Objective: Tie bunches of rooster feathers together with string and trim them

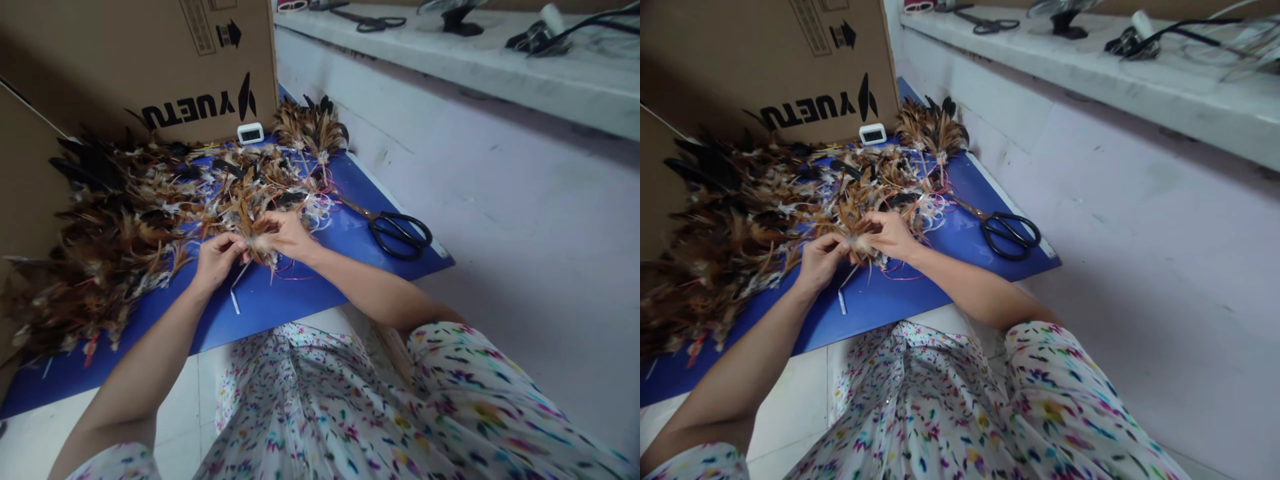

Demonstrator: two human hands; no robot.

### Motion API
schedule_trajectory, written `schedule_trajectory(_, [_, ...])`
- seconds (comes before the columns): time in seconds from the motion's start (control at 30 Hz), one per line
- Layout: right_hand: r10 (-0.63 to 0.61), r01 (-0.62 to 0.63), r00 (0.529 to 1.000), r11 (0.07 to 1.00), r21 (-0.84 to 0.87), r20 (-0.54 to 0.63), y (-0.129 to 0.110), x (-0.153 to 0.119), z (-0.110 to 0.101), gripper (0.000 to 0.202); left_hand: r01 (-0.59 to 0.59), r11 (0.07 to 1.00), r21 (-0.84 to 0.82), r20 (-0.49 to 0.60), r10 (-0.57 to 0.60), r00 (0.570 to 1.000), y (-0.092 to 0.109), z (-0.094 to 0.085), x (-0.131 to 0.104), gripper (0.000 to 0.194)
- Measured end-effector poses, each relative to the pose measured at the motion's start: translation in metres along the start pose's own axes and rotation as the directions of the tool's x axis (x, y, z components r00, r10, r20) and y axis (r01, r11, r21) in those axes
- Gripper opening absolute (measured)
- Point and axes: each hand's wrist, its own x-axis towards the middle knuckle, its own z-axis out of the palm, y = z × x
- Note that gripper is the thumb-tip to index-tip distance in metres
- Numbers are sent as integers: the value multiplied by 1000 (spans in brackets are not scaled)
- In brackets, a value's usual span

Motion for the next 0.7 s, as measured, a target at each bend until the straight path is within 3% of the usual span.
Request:
schedule_trajectory(0.33, [63,-62,998,994,89,-2,-3,0,1,46,-27,998,-54,30,28,999,-6,-2,-2,36])
schedule_trajectory(0.7, [167,-153,985,956,250,-35,-11,-2,5,30,-75,993,-93,9,77,997,-1,-1,-2,28])
